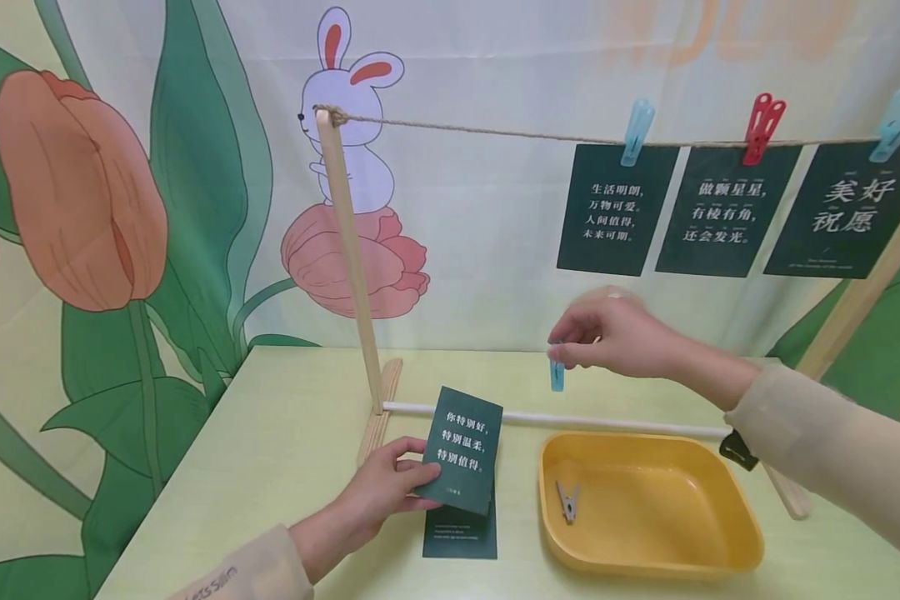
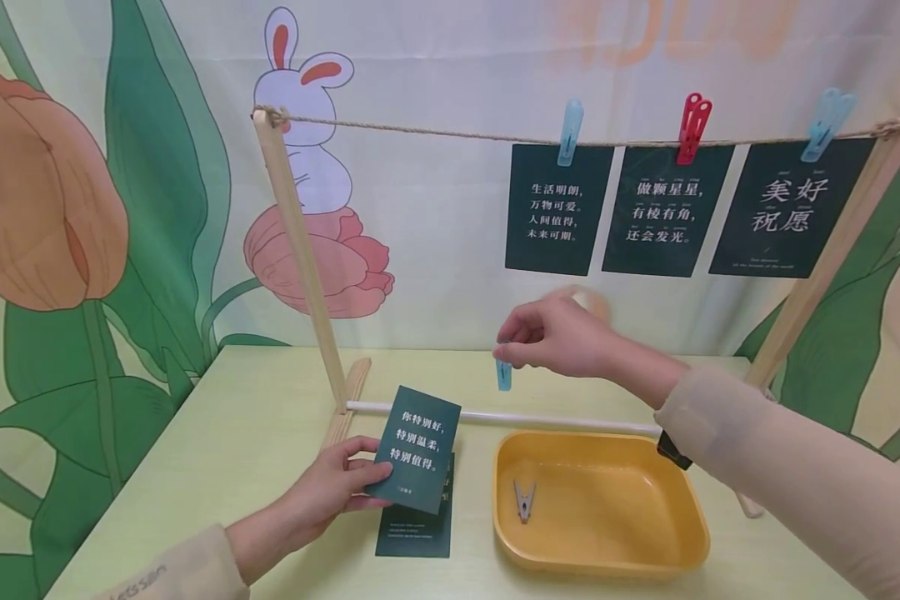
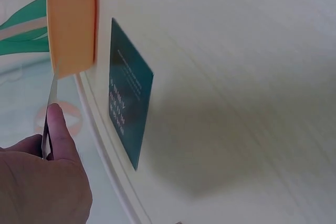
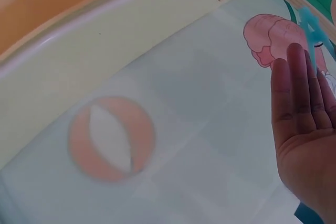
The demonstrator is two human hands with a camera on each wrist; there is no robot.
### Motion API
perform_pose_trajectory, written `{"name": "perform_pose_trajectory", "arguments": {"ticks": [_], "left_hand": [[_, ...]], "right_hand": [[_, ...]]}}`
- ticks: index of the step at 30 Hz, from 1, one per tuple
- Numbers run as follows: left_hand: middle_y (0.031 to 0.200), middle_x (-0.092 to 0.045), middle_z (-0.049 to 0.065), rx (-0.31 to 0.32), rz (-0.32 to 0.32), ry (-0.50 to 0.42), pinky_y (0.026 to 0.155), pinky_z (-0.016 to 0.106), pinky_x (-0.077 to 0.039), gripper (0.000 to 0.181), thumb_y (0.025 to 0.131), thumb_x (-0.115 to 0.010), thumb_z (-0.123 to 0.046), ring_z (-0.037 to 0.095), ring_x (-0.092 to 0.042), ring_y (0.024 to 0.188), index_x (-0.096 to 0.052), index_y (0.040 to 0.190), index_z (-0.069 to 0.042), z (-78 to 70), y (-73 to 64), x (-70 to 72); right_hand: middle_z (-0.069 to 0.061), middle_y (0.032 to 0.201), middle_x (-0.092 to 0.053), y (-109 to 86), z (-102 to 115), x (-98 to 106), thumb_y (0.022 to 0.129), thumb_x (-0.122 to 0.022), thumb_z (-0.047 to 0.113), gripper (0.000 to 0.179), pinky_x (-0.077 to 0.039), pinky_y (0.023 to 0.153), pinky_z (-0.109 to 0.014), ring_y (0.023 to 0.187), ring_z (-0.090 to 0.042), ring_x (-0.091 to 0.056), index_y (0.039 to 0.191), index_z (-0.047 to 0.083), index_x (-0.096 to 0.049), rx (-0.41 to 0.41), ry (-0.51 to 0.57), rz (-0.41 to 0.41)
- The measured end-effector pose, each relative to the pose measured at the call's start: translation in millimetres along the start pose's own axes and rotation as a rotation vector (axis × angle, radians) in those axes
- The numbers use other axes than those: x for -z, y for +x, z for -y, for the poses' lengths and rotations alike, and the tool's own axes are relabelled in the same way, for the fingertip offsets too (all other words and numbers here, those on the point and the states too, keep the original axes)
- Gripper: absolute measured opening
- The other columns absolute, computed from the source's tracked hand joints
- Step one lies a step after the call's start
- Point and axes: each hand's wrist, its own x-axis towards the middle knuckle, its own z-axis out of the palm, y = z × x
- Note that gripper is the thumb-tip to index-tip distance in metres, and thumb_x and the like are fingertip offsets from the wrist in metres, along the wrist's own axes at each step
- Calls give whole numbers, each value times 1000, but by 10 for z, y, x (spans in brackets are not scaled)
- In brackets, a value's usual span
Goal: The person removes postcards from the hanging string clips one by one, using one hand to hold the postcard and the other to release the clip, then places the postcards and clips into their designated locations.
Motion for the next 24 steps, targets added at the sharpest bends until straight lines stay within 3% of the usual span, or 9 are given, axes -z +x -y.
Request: {"name": "perform_pose_trajectory", "arguments": {"ticks": [6,14,19,24], "left_hand": [[106,-75,16,15,30,-44,84,41,-67,34,104,-67,-4,24,-77,89,-53,133,5,126,-42,-19],[102,-76,15,34,42,-51,82,43,-67,38,103,-68,-1,26,-79,88,-49,134,6,268,-66,-39],[104,-77,17,48,35,-47,81,42,-67,40,102,-67,1,27,-79,91,-47,136,6,347,-70,-44],[109,-76,20,57,20,-70,81,42,-68,47,101,-67,4,30,-79,93,-42,140,4,405,-58,-69]], "right_hand": [[2,88,-76,-100,-136,-124,100,-78,28,18,-59,74,-32,84,-16,-70,108,12,-79,-86,28,88],[9,82,-76,-239,-375,-342,99,-80,27,15,-58,73,-28,78,-19,-73,102,13,-79,-72,6,160],[5,82,-76,-324,-491,-434,99,-78,29,14,-56,71,-27,78,-22,-72,101,15,-78,-116,-6,202],[4,78,-75,-403,-628,-545,100,-77,30,14,-54,70,-26,72,-16,-69,97,16,-78,-136,-33,243]]}}
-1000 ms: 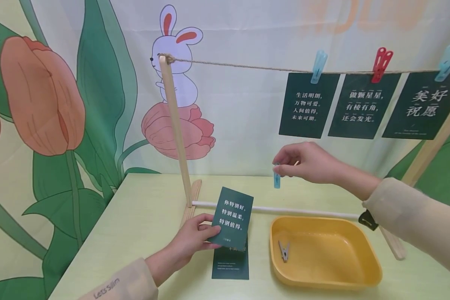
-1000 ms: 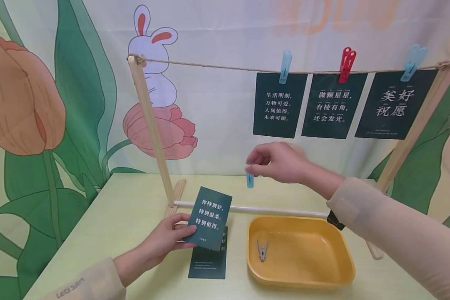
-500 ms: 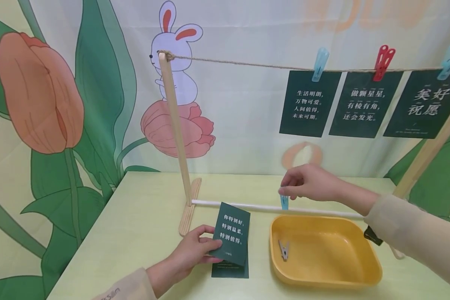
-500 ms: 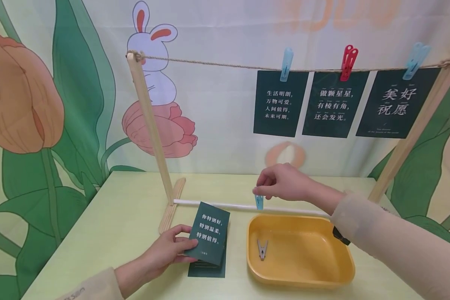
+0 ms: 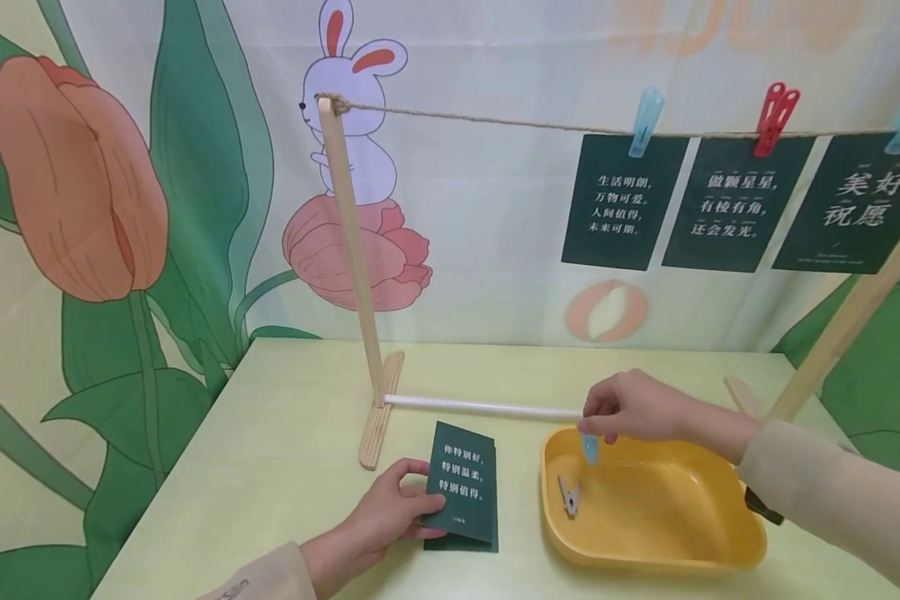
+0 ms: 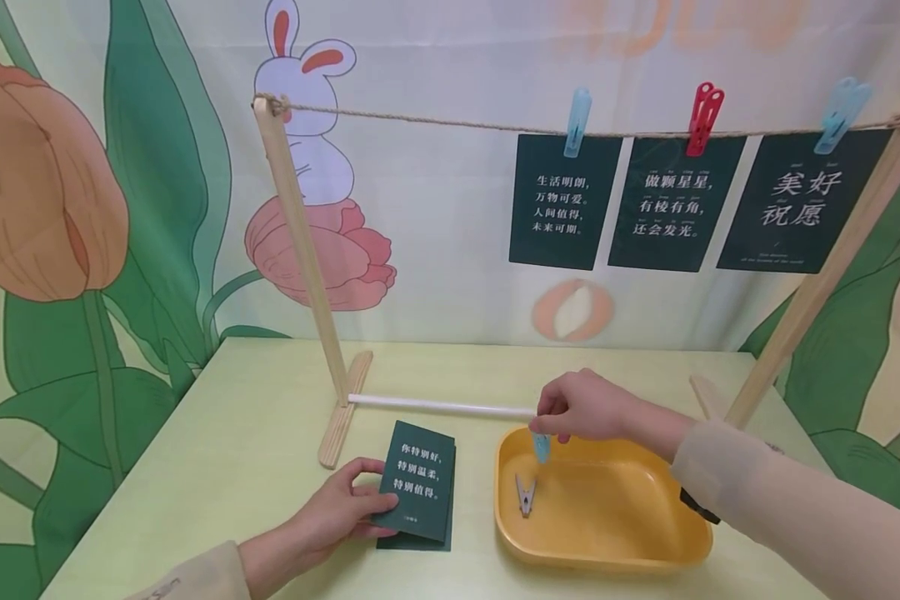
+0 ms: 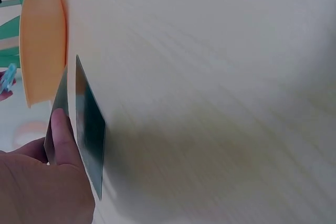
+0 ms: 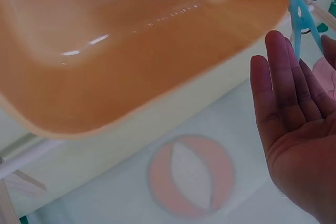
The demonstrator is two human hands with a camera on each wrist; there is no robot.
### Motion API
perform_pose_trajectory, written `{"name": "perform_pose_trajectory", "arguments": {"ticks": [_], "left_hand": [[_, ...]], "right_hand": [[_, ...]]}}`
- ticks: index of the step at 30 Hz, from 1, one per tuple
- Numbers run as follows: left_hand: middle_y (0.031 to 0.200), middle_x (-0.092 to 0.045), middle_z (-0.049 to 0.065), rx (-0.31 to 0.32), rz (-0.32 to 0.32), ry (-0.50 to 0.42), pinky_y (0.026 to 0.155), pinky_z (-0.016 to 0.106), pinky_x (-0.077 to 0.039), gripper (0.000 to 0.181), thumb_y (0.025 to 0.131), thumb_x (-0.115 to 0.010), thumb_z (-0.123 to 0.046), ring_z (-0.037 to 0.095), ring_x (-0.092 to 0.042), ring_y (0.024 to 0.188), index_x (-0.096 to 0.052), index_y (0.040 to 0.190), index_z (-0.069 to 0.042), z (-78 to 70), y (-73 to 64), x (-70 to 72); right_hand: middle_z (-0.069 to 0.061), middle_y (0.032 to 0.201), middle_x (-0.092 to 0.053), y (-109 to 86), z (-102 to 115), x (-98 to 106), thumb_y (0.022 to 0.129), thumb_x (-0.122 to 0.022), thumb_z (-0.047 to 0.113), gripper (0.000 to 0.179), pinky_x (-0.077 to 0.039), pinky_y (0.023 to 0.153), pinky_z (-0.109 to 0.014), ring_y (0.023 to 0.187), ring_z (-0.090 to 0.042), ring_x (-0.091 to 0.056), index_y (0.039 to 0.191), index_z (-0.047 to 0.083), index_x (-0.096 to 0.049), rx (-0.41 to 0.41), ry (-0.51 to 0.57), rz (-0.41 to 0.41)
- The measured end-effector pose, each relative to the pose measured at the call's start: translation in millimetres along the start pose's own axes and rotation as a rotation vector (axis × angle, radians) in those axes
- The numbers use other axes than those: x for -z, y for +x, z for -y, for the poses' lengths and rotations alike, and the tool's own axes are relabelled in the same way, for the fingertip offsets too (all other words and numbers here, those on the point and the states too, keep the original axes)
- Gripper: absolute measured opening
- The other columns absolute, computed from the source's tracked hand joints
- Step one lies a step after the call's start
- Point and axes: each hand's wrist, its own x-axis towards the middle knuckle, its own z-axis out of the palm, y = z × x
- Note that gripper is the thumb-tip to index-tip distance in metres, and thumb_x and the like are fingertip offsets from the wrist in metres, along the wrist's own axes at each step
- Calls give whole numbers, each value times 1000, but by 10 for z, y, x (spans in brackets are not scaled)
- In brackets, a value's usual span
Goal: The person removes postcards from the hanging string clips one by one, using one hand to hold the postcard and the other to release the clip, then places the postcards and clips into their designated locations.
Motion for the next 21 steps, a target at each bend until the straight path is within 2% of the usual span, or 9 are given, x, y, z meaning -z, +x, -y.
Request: {"name": "perform_pose_trajectory", "arguments": {"ticks": [6,11,16,21], "left_hand": [[111,-73,25,25,-18,4,79,41,-68,53,100,-67,6,32,-78,94,-38,145,3,21,-10,-44],[111,-72,26,39,-45,14,77,40,-68,52,100,-69,3,33,-79,95,-39,143,5,23,-17,-75],[111,-73,22,39,-68,54,74,40,-68,43,103,-69,-7,29,-79,91,-46,136,7,9,-14,-76],[104,-78,16,37,-87,134,67,32,-67,39,103,-70,-12,24,-78,84,-51,132,6,-12,-16,-40]], "right_hand": [[9,72,-71,-67,-91,-151,100,-76,33,21,-52,66,-25,64,-9,-66,88,17,-74,9,-33,46],[11,71,-70,-110,-156,-273,99,-78,31,24,-56,64,-23,60,-11,-70,82,14,-73,23,-35,62],[5,68,-71,-134,-224,-388,97,-79,30,25,-55,59,-23,56,-15,-69,80,14,-72,8,-30,72],[5,62,-69,-129,-283,-477,97,-80,32,26,-51,54,-22,53,-16,-68,78,15,-72,9,-51,72]]}}
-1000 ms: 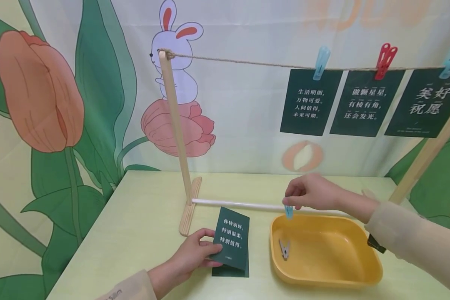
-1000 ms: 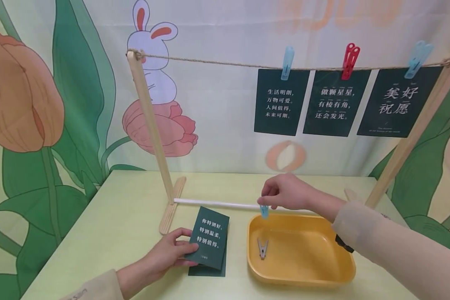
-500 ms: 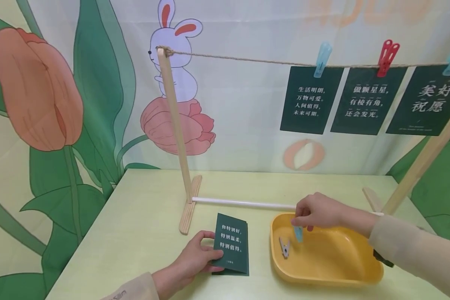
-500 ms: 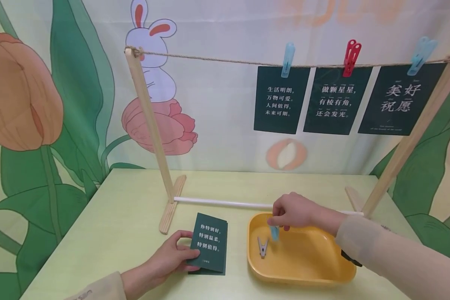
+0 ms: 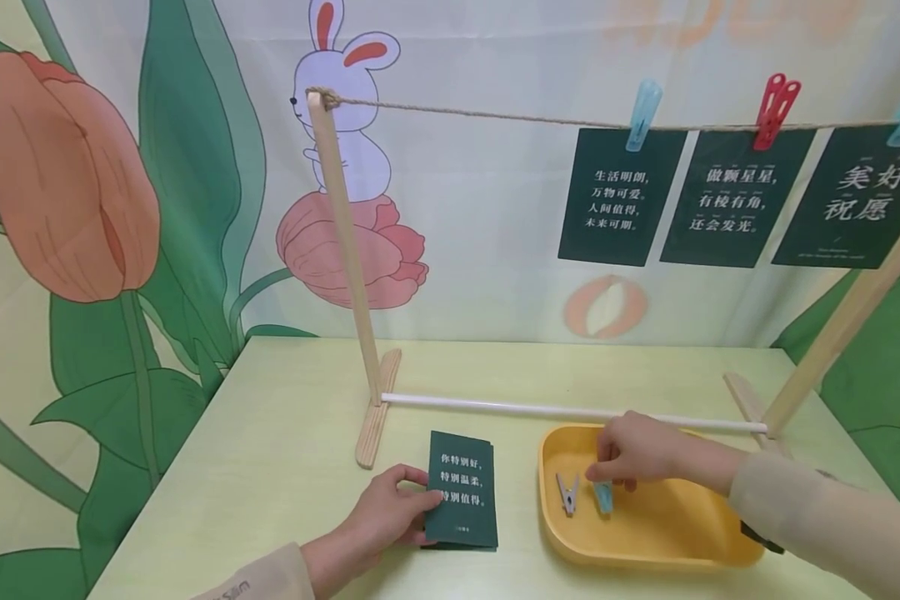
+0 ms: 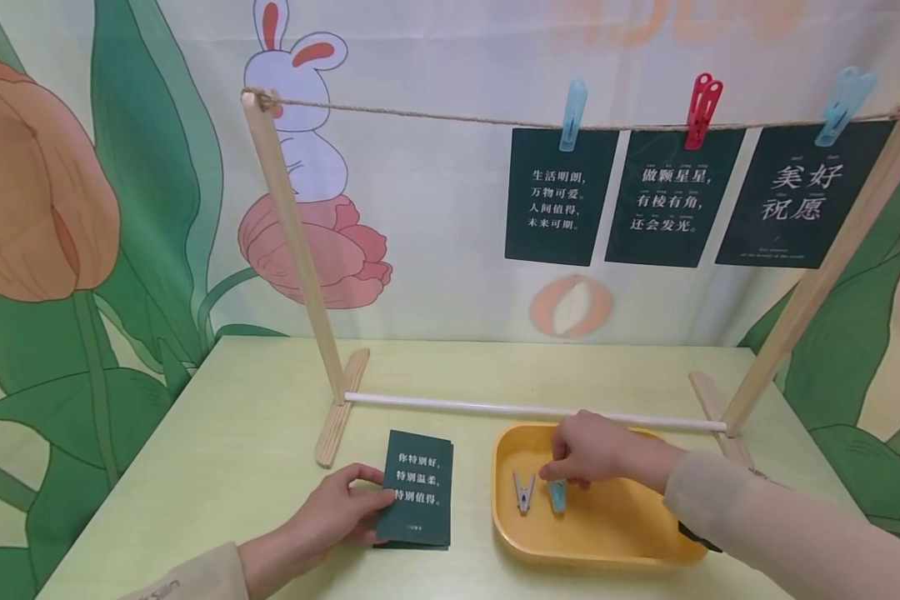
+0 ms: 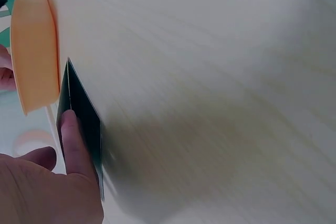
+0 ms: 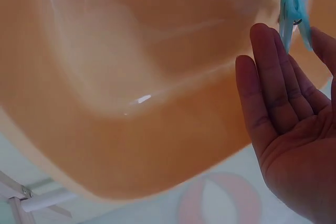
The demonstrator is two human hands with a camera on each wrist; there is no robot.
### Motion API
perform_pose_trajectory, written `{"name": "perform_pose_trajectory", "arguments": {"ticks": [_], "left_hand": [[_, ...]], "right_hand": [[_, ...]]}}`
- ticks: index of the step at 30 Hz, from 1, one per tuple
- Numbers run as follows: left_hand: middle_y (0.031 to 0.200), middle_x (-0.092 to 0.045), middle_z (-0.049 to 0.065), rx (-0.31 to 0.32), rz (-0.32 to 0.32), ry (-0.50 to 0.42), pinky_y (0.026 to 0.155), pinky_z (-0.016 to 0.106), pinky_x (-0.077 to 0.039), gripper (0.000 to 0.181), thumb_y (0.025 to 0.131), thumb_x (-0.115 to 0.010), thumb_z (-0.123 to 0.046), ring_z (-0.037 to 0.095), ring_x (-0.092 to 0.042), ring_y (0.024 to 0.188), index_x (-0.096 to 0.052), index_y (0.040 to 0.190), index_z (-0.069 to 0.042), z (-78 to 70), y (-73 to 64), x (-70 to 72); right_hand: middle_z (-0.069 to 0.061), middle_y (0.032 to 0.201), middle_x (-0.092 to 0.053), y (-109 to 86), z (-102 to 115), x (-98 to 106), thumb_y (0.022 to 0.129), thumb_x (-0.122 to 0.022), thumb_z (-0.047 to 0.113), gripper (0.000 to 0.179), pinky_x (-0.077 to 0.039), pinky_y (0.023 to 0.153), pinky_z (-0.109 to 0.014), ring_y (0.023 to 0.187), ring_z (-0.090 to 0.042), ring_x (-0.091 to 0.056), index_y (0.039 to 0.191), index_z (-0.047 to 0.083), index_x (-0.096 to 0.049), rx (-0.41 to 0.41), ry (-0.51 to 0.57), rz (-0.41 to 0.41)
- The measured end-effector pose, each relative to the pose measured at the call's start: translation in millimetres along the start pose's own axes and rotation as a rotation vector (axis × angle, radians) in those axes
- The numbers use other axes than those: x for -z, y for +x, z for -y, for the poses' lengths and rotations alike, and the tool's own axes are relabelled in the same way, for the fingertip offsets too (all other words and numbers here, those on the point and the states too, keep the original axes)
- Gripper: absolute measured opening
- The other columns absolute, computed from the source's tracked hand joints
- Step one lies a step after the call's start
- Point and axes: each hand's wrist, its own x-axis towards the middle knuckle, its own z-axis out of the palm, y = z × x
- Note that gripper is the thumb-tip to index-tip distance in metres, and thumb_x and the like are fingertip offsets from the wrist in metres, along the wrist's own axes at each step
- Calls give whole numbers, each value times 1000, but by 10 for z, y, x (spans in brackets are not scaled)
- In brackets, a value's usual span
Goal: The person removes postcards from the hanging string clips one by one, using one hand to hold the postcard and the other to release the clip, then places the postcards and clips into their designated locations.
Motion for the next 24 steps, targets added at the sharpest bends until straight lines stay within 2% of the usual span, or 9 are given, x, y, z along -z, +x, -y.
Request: {"name": "perform_pose_trajectory", "arguments": {"ticks": [8,15,20,24], "left_hand": [[96,-78,13,-21,-10,45,60,28,-64,35,100,-74,-8,20,-75,78,-55,126,7,-28,-18,47],[96,-77,12,-35,-45,126,65,34,-66,34,99,-74,-9,20,-75,81,-60,126,6,-35,-6,87],[98,-76,12,-25,-66,147,67,35,-67,34,99,-73,-9,20,-74,83,-62,127,7,-21,-5,113],[99,-74,13,-21,-68,148,68,35,-67,33,99,-73,-7,19,-73,83,-63,126,8,1,-3,119]], "right_hand": [[8,51,-62,74,-77,-70,97,-80,33,34,-45,52,-20,44,1,-54,70,18,-66,48,-78,-18],[8,47,-58,90,-60,-125,97,-79,34,40,-43,53,-20,43,1,-49,64,16,-65,43,-106,-26],[1,49,-62,89,-44,-165,98,-79,32,42,-43,50,-20,42,2,-49,63,12,-66,19,-64,-15],[2,48,-61,99,-61,-184,97,-79,32,42,-42,49,-19,41,3,-48,62,12,-67,30,-79,-27]]}}
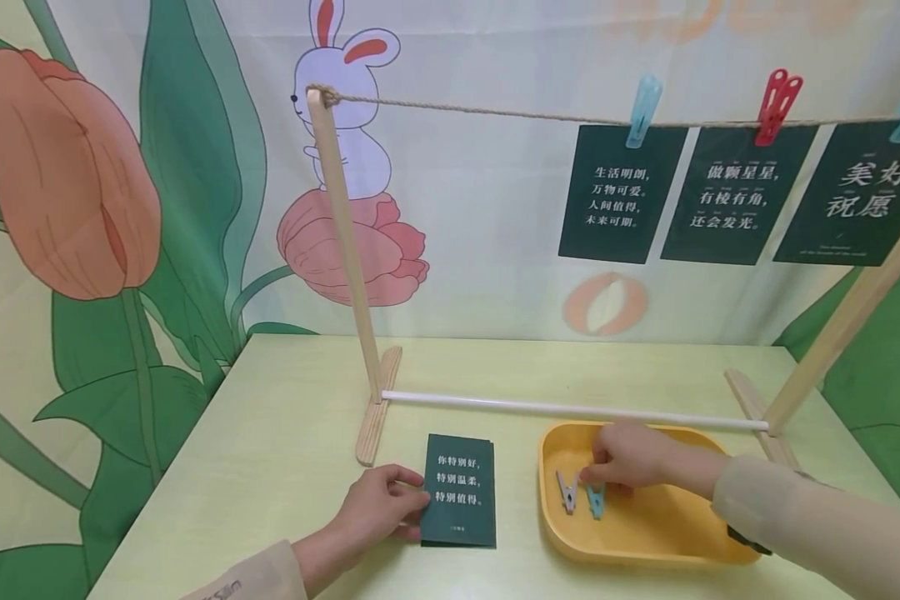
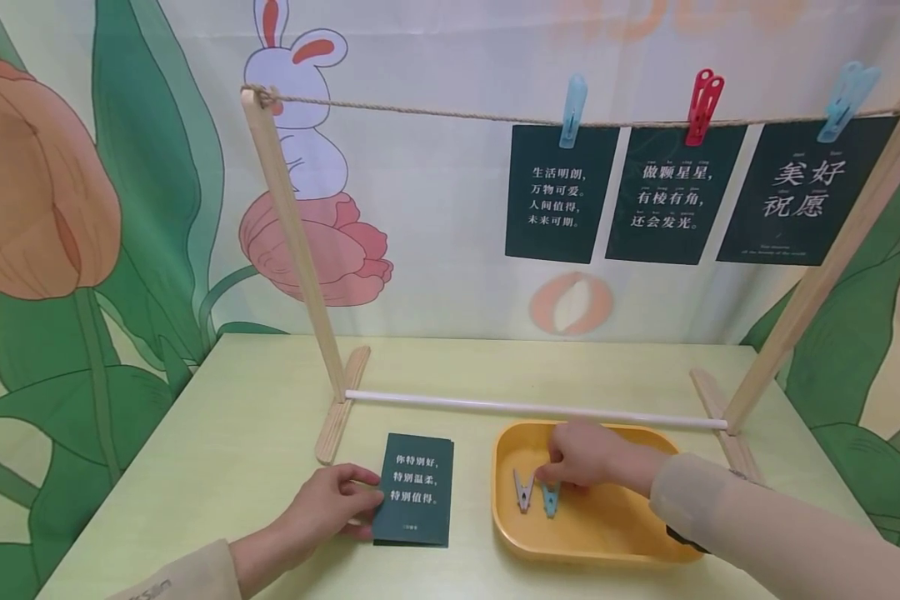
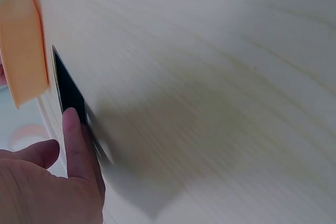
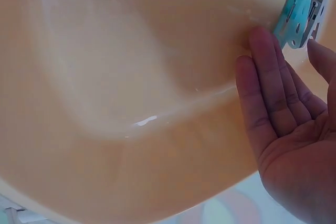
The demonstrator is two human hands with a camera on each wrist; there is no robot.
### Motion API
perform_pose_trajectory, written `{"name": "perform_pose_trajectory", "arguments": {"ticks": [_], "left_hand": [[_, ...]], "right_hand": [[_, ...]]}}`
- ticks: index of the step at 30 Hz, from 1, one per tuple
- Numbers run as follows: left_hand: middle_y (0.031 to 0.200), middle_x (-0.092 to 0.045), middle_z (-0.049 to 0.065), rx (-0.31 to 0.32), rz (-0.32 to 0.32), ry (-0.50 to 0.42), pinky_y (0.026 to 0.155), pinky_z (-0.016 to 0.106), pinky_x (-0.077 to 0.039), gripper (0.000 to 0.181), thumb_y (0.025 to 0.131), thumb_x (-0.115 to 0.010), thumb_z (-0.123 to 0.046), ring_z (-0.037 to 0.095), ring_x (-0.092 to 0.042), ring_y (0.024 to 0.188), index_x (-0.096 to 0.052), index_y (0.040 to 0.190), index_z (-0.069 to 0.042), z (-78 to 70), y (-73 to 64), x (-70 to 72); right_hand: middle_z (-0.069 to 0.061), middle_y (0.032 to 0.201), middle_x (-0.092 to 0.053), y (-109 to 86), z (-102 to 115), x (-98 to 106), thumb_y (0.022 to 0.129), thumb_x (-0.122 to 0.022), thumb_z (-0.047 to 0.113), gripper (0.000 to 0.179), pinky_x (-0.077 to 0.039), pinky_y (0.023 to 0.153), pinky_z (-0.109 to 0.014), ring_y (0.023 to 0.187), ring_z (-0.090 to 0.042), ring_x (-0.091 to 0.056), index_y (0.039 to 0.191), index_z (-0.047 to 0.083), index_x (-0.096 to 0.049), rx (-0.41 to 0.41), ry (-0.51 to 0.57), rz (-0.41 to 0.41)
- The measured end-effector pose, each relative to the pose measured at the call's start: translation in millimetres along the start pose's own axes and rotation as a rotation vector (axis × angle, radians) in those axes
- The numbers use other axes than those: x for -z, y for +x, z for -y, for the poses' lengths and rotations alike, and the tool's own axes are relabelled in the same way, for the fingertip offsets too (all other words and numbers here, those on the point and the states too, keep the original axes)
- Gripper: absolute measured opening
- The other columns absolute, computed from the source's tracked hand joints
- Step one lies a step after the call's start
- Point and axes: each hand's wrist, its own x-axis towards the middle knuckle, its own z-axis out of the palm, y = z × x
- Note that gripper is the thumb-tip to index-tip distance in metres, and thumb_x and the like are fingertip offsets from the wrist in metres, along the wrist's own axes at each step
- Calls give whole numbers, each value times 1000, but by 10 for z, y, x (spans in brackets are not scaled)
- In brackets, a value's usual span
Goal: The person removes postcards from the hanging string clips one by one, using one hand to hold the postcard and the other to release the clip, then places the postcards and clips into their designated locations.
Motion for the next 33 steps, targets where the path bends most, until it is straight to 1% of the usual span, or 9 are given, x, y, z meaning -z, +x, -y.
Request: {"name": "perform_pose_trajectory", "arguments": {"ticks": [6,10,16,20,23,25,29,33], "left_hand": [[102,-73,13,-3,-17,12,69,35,-67,30,99,-72,-6,17,-72,85,-66,125,8,20,13,13],[103,-73,12,-1,-28,28,69,35,-67,30,99,-72,-5,18,-71,86,-67,125,8,7,6,28],[101,-72,12,8,-28,35,70,34,-67,28,98,-70,-4,18,-70,86,-68,123,8,-26,-8,41],[101,-72,12,8,-34,35,70,34,-67,28,98,-71,-5,18,-70,87,-68,123,8,-19,-1,48],[102,-71,12,-5,-36,44,70,34,-67,29,98,-71,-6,19,-70,88,-68,123,8,-42,8,47],[102,-72,13,-21,-38,41,70,35,-68,30,98,-71,-6,20,-71,87,-67,124,8,-74,16,43],[105,-72,16,-68,-32,16,72,39,-68,31,98,-70,-5,25,-74,89,-66,125,11,-167,33,44],[107,-72,20,-113,-6,-3,74,42,-68,33,99,-70,-5,29,-75,91,-65,127,12,-283,56,45]], "right_hand": [[1,49,-62,3,-15,1,98,-79,33,42,-45,52,-20,41,1,-50,63,12,-66,-23,2,16],[1,50,-63,4,1,10,98,-79,33,41,-46,53,-20,42,0,-50,65,12,-66,-36,-1,23],[3,49,-61,11,21,23,98,-78,32,42,-44,51,-20,41,2,-49,64,12,-66,-25,-13,31],[5,49,-61,9,33,53,99,-78,31,41,-44,50,-19,42,3,-49,64,13,-67,3,-21,20],[5,51,-63,5,53,107,100,-77,31,40,-47,50,-19,42,2,-52,65,13,-68,26,-20,11],[6,51,-63,6,79,157,100,-76,31,40,-48,52,-20,43,2,-54,65,14,-69,27,-20,8],[7,53,-63,18,152,276,101,-75,31,38,-52,58,-21,46,-1,-56,68,15,-70,32,-33,10],[8,56,-64,27,249,406,101,-74,32,33,-53,63,-23,50,-3,-59,72,17,-70,33,-52,12]]}}
